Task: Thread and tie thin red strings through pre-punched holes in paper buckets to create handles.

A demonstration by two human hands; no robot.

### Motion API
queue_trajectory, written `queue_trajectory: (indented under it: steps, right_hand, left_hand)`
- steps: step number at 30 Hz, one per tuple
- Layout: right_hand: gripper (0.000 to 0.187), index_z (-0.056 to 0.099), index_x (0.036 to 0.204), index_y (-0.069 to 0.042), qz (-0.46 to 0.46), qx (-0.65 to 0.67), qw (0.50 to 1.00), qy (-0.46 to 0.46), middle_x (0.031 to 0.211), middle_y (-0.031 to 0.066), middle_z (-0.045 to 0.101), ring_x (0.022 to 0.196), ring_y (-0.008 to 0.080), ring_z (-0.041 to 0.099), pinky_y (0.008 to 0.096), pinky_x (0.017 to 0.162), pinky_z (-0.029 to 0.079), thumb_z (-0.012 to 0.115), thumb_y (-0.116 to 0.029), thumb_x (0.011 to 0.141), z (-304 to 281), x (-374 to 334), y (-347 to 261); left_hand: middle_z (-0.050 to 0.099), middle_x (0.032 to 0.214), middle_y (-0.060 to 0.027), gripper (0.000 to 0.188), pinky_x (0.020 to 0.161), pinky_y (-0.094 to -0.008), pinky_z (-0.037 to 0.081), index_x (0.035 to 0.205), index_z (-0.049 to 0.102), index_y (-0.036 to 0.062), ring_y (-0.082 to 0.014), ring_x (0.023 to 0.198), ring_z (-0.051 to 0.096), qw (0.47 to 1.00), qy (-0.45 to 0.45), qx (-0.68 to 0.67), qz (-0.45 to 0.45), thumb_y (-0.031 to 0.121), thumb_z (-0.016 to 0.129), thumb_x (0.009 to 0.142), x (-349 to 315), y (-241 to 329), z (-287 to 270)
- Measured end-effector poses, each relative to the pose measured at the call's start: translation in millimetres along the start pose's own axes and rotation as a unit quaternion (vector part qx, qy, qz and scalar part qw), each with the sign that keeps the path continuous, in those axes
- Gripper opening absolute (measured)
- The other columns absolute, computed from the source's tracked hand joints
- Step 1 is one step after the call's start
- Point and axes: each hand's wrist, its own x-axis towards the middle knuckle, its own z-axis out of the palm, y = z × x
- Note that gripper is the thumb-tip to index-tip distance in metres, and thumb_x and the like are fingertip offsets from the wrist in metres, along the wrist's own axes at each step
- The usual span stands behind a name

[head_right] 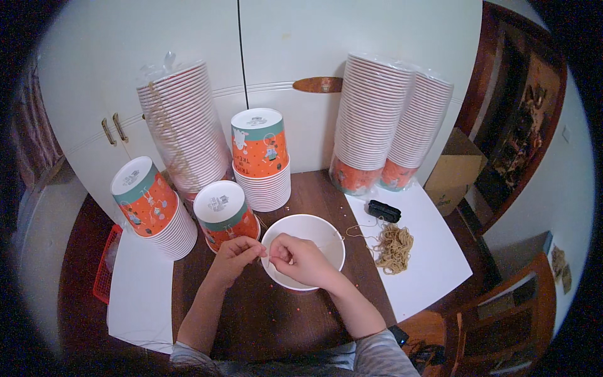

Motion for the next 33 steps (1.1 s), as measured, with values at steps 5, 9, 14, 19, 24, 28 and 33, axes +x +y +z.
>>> queue_trajectory:
  steps: [5,9,14,19,24,28,33]
  right_hand:
    - [0.016,0.05,0.088,-0.004,-0.044,0.055,0.997,0.036,0.071,0.0001,0.056,0.065,0.008,0.054,0.0231,0.06,0.045,0.059,-0.005,0.076,1.7,0.4,0.7]
    - [0.017,0.05,0.09,-0.003,-0.035,0.077,0.995,0.05,0.072,0.0001,0.056,0.065,0.0073,0.054,0.0222,0.06,0.045,0.059,-0.004,0.076,0.8,2.0,5.7]
    - [0.017,0.05,0.09,-0.003,-0.038,0.08,0.994,0.063,0.07,-0.0008,0.054,0.064,0.0063,0.052,0.0214,0.06,0.044,0.06,-0.004,0.076,-1.1,1.9,8.5]
    - [0.015,0.051,0.089,-0.003,-0.04,0.078,0.995,0.058,0.068,-0.0009,0.052,0.062,0.0061,0.05,0.0214,0.059,0.043,0.059,-0.005,0.076,0.8,2.6,6.1]
    - [0.014,0.051,0.089,-0.003,-0.047,0.058,0.995,0.062,0.068,-0.0005,0.052,0.062,0.0061,0.05,0.0213,0.058,0.043,0.059,-0.005,0.077,-2.7,1.4,4.6]
    - [0.014,0.052,0.088,-0.003,-0.048,0.029,0.997,0.049,0.069,0.0003,0.053,0.064,0.0075,0.051,0.0224,0.058,0.043,0.058,-0.004,0.075,-5.7,0.3,-4.1]
    - [0.014,0.052,0.086,-0.004,-0.054,-0.03,0.997,0.049,0.072,0.0033,0.054,0.067,0.0122,0.054,0.0248,0.059,0.043,0.058,-0.004,0.074,-5.6,1.3,-10.0]
  left_hand:
    - [0.061,0.08,-0.0012,0.012,0.071,-0.0208,0.044,0.09,0.059,0.0011,-0.0072,0.074,0.055,0.999,-0.029,-0.018,-0.01,0.009,0.056,0.083,-2.2,1.9,3.6]
    - [0.059,0.08,-0.0008,0.013,0.067,-0.0204,0.043,0.09,0.058,0.0017,-0.0065,0.073,0.054,0.999,-0.002,0.049,-0.004,0.011,0.059,0.081,-4.5,3.4,4.6]
    - [0.056,0.075,-0.0028,0.017,0.062,-0.0219,0.043,0.087,0.059,0.0038,-0.0082,0.068,0.054,0.964,-0.03,0.262,-0.042,0.015,0.064,0.076,-9.6,13.9,4.8]
    - [0.049,0.067,-0.005,0.012,0.059,-0.0257,0.044,0.081,0.061,0.0066,-0.0152,0.06,0.052,0.91,-0.034,0.386,0.146,0.015,0.065,0.073,-8.7,-0.8,2.5]
    - [0.056,0.074,-0.0036,0.011,0.062,-0.0239,0.044,0.083,0.059,0.0042,-0.0113,0.069,0.055,0.974,-0.03,0.225,0.029,0.012,0.062,0.076,-5.7,1.0,1.1]
    - [0.061,0.082,-0.0031,0.009,0.068,-0.0221,0.045,0.086,0.057,0.0005,-0.0084,0.078,0.056,0.998,-0.06,-0.011,-0.027,0.008,0.058,0.08,-2.7,3.6,1.8]
    - [0.061,0.08,-0.0026,0.012,0.068,-0.0209,0.045,0.089,0.057,-0.0006,-0.0079,0.075,0.057,0.999,-0.038,-0.015,-0.02,0.007,0.058,0.08,-4.4,1.1,5.8]
